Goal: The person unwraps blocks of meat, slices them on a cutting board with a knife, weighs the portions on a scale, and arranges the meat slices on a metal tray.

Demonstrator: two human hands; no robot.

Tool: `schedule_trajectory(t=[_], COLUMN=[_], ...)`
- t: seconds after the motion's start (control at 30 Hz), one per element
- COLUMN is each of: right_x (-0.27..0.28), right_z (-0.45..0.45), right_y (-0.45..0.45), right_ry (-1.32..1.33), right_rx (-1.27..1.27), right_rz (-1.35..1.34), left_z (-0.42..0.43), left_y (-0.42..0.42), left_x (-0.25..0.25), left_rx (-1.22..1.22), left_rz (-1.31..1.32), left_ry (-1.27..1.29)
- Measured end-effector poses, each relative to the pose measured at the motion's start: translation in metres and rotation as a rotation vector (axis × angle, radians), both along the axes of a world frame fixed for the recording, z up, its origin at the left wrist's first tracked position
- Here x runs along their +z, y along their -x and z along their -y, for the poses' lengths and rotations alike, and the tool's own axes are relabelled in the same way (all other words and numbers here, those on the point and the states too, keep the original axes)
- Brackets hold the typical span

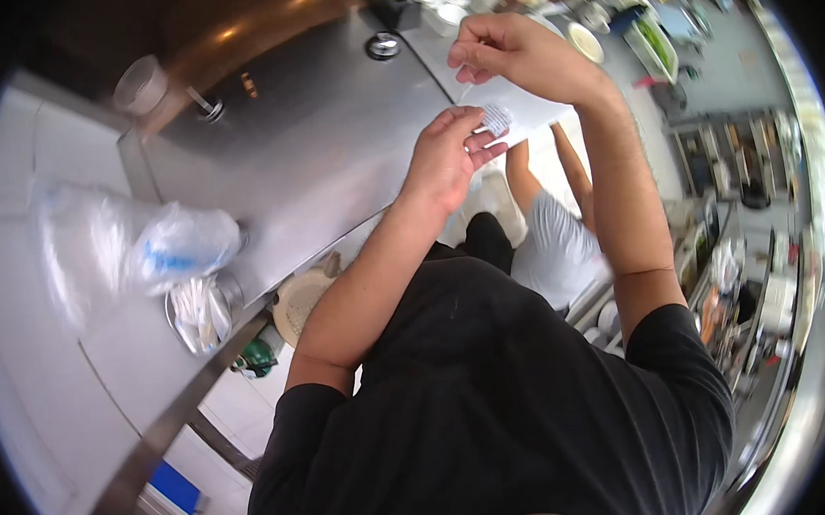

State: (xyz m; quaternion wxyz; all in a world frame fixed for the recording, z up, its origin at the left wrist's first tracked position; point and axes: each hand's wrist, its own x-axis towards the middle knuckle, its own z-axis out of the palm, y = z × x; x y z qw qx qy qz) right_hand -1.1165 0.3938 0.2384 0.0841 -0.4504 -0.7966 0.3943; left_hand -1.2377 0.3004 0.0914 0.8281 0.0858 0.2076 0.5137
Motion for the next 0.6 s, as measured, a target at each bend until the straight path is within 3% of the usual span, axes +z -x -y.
schedule_trajectory(t=[0.17, 0.3, 0.4, 0.6], right_x=[0.009, 0.037, 0.027, 0.022], right_z=[0.061, 0.133, 0.187, 0.309], right_y=[-0.062, -0.1, -0.151, -0.208], right_ry=[-0.133, -0.095, -0.173, -0.093], right_rx=[-0.205, -0.428, -0.448, -0.818], right_rz=[0.107, 0.162, 0.175, 0.159], left_z=[0.011, 0.035, 0.057, 0.11], left_y=[-0.031, -0.064, -0.096, -0.167], left_x=[0.012, 0.017, 0.02, 0.024], left_rx=[-0.214, -0.434, -0.566, -0.818], left_rz=[0.015, 0.052, 0.057, 0.009], left_ry=[-0.009, 0.011, -0.01, -0.079])
